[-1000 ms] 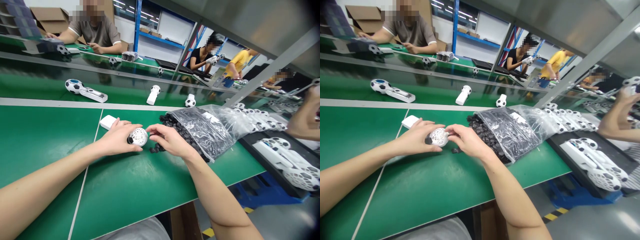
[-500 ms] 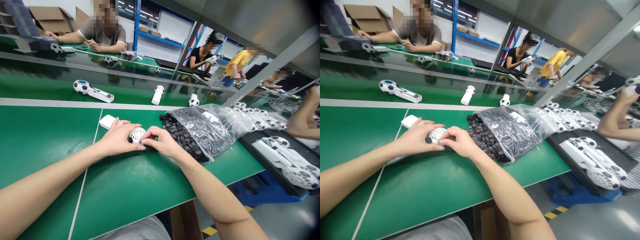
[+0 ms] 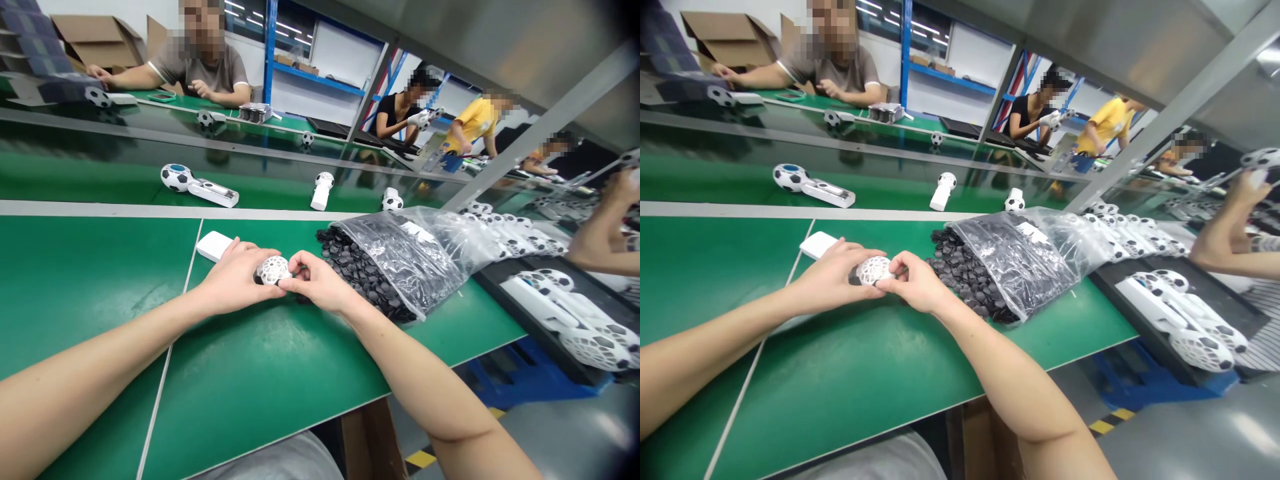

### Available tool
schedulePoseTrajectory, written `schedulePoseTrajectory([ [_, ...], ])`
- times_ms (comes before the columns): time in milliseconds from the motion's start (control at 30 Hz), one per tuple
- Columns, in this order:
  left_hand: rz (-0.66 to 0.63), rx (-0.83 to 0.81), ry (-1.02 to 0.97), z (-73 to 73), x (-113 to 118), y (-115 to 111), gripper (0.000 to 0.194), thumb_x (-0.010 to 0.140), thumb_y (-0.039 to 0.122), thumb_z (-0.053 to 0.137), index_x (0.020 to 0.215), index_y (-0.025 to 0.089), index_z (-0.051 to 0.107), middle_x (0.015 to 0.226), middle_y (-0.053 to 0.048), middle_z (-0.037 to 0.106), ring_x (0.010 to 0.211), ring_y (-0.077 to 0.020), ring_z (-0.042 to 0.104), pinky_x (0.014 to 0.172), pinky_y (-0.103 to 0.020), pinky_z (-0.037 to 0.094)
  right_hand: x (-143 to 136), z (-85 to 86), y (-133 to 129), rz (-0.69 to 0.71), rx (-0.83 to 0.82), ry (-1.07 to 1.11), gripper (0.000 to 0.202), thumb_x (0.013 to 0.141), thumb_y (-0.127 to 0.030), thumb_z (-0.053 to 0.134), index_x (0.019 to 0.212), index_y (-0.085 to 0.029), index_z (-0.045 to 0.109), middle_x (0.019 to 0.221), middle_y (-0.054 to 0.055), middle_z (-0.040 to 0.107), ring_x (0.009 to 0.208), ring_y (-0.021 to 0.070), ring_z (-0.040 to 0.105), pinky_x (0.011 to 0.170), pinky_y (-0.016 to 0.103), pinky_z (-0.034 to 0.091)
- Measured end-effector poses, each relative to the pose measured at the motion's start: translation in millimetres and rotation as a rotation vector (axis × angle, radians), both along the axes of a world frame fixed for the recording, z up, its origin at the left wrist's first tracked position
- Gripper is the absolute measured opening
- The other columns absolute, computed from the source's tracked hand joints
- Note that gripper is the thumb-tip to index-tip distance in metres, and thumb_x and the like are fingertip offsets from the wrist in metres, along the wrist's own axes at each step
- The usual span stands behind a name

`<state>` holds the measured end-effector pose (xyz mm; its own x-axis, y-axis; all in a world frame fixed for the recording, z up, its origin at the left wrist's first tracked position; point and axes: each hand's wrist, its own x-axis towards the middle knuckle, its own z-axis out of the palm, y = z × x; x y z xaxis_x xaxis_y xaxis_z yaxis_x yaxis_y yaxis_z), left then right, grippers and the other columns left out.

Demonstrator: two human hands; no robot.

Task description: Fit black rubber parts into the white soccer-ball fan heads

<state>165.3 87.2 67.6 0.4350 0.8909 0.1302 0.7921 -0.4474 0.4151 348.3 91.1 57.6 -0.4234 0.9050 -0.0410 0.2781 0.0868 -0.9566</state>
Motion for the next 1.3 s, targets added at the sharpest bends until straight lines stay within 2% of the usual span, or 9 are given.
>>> schedulePoseTrajectory([
  [167,0.009,-0.003,-0.036,1.1,2,1,0.062,0.064,0.058,0.060,0.114,0.020,0.057,0.099,-0.007,0.062,0.098,-0.0279,0.049,0.085,-0.040,0.040,0,-3.9,2,0.004,-0.022,0.032,0.030,0.063,-0.030,0.069,0.075,-0.019,0.044,0.068,-0.006,0.047,0.054,0.0073,0.043,0.048,0.019,0.034],
  [467,-0.048,0.017,-0.013,-1.8,-2,1,0.062,0.069,0.058,0.055,0.117,0.019,0.052,0.102,-0.009,0.059,0.100,-0.0290,0.048,0.088,-0.041,0.038,7,-5.4,12,-0.027,0.244,-0.143,0.029,0.069,-0.038,0.066,0.080,-0.018,0.049,0.077,-0.003,0.053,0.060,0.0086,0.050,0.053,0.020,0.041],
  [633,-0.114,0.021,0.003,-3.1,-8,3,0.073,0.063,0.066,0.058,0.118,0.018,0.051,0.110,-0.010,0.057,0.108,-0.0312,0.046,0.103,-0.050,0.022,35,5.5,32,-0.265,0.504,-0.713,0.016,0.084,-0.032,0.053,0.087,-0.017,0.059,0.083,0.001,0.063,0.074,0.0115,0.057,0.069,0.022,0.044],
  [700,-0.144,-0.024,0.026,1.1,-9,2,0.068,0.067,0.062,0.057,0.120,0.020,0.050,0.118,-0.011,0.054,0.117,-0.0330,0.040,0.103,-0.052,0.020,41,6.5,34,-0.272,0.530,-0.912,0.015,0.082,-0.029,0.057,0.089,-0.018,0.063,0.090,0.004,0.064,0.083,0.0156,0.058,0.072,0.025,0.044],
  [800,-0.164,-0.180,0.055,7.5,-6,-6,0.067,0.071,0.052,0.057,0.129,0.023,0.041,0.136,-0.011,0.040,0.133,-0.0352,0.016,0.103,-0.054,0.021,37,5.4,30,-0.216,0.542,-1.023,0.013,0.081,-0.024,0.058,0.088,-0.017,0.066,0.092,0.008,0.065,0.089,0.0211,0.057,0.074,0.029,0.043],
  [933,-0.074,-0.245,-0.050,6.0,3,-16,0.069,0.071,0.048,0.055,0.129,0.017,0.036,0.141,-0.011,0.033,0.136,-0.0312,-0.001,0.107,-0.051,0.019,25,4.6,24,-0.154,0.593,-1.152,0.017,0.083,-0.013,0.049,0.085,-0.012,0.066,0.089,0.012,0.064,0.088,0.0229,0.056,0.076,0.030,0.042],
  [1033,-0.155,-0.230,-0.108,2.5,3,-12,0.055,0.073,0.037,0.054,0.123,0.020,0.041,0.139,-0.007,0.035,0.137,-0.0266,0.002,0.109,-0.046,0.019,24,4.1,23,-0.155,0.630,-1.203,0.022,0.082,-0.006,0.043,0.089,-0.009,0.064,0.091,0.015,0.063,0.090,0.0263,0.054,0.074,0.032,0.042],
  [1167,-0.270,-0.250,-0.125,2.6,-5,-4,0.056,0.072,0.028,0.053,0.126,0.024,0.038,0.144,-0.004,0.029,0.137,-0.0226,0.009,0.110,-0.043,0.018,30,4.8,24,-0.149,0.659,-1.213,0.023,0.084,-0.009,0.042,0.091,-0.012,0.064,0.092,0.013,0.062,0.090,0.0264,0.053,0.074,0.034,0.042],
  [1300,-0.192,-0.191,-0.155,0.1,-7,-3,0.053,0.071,0.036,0.057,0.121,0.022,0.043,0.141,-0.006,0.034,0.136,-0.0236,0.012,0.110,-0.043,0.019,29,9.2,19,-0.157,0.701,-0.883,0.015,0.083,-0.014,0.048,0.088,-0.017,0.062,0.090,0.006,0.063,0.087,0.0203,0.055,0.078,0.030,0.042],
])
